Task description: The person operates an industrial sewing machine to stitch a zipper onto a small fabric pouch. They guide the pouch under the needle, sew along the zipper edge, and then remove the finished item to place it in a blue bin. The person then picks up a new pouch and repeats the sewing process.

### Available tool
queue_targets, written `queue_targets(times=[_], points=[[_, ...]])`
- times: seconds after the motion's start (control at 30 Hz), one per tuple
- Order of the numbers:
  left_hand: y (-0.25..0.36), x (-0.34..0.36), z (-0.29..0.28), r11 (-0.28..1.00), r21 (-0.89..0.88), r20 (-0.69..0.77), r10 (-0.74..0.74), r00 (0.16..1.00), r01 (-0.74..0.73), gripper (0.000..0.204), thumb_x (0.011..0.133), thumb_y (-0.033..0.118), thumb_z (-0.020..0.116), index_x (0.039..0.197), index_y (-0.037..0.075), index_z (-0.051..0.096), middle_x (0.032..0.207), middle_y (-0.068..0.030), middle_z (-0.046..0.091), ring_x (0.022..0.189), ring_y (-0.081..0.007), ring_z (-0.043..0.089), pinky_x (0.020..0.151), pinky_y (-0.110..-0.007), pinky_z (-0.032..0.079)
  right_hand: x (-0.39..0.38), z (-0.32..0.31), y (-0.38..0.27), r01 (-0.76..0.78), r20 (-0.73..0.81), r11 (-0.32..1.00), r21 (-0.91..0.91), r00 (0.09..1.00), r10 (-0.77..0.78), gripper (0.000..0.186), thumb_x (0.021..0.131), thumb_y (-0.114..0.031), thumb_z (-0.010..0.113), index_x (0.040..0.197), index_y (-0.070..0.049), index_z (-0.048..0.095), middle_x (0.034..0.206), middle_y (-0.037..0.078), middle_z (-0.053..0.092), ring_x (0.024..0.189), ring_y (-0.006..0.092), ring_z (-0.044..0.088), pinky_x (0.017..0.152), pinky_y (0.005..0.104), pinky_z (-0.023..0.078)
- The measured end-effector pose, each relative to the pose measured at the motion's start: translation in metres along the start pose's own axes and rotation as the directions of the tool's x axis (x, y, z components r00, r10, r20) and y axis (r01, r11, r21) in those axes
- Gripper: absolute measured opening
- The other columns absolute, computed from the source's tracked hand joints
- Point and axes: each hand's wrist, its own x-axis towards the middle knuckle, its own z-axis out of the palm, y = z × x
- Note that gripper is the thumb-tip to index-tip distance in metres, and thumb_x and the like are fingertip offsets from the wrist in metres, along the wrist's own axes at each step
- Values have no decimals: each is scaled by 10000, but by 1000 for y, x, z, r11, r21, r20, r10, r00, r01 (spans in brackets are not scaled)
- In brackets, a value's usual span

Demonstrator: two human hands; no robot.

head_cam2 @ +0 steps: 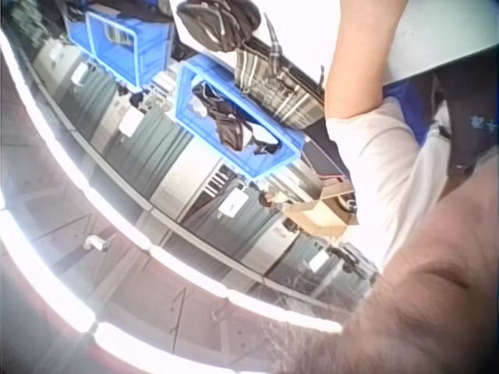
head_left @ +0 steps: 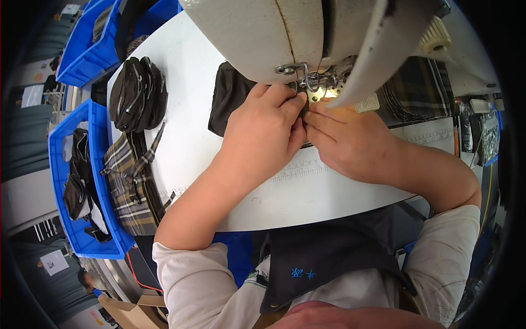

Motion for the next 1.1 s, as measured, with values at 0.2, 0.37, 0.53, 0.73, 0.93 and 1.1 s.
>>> queue_targets(times=[0.2, 0.37, 0.53, 0.73, 0.93, 1.1], points=[[-8, -1, 2, 985, -164, -31, -50, 998, 44, 284, 974, 141, 650, 1210, 13, 738, 1137, -161, 725, 957, -378, 700, 843, -440, 563, -1, 4, 1, -22, -31, 999, -33, 999, 21, 227, 782, -92, 699, 987, 5, 693, 954, 94, 651, 912, 222, 666, 633, 356, 550], [-11, 3, -7, 951, -265, 36, -157, 987, 161, 246, 1042, 134, 569, 1199, 29, 726, 1001, -179, 727, 919, -358, 689, 833, -410, 543, 5, 2, -4, -19, -22, 989, 144, 1000, 23, 354, 802, -96, 719, 1142, 3, 697, 1094, 102, 677, 1044, 246, 665, 827, 381, 567], [-17, 2, -10, 926, -317, 109, -177, 978, 203, 228, 1034, 103, 568, 1193, 39, 719, 1025, -160, 716, 966, -332, 679, 833, -397, 538, 2, 4, -6, -54, 42, 980, 189, 998, 46, 412, 822, -114, 727, 1212, 10, 682, 1175, 112, 690, 1127, 265, 650, 963, 394, 534], [-22, -3, -28, 974, -221, 101, -30, 994, 52, 396, 839, -142, 583, 1166, 47, 702, 1095, -136, 709, 1052, -336, 669, 838, -380, 540, -1, 4, -3, -11, 46, 987, 162, 999, 4, 367, 831, -116, 698, 1171, 21, 688, 1122, 115, 704, 1097, 265, 662, 952, 383, 534], [-12, -7, -34, 996, -87, 167, 8, 986, 6, 372, 812, -108, 658, 1136, 75, 662, 995, -100, 724, 878, -319, 704, 738, -411, 538, -5, 2, -3, 23, 35, 993, 113, 999, -27, 309, 843, -126, 662, 1108, 30, 692, 1066, 131, 710, 1042, 278, 675, 948, 382, 535], [0, -8, -29, 996, -81, 213, -31, 977, 49, 445, 847, -27, 709, 1268, 82, 616, 974, -68, 715, 778, -232, 639, 700, -357, 514, -9, 5, -5, 5, -6, 994, 109, 1000, -5, 251, 832, -116, 668, 1041, 18, 702, 1089, 130, 695, 1051, 270, 664, 952, 374, 531]])
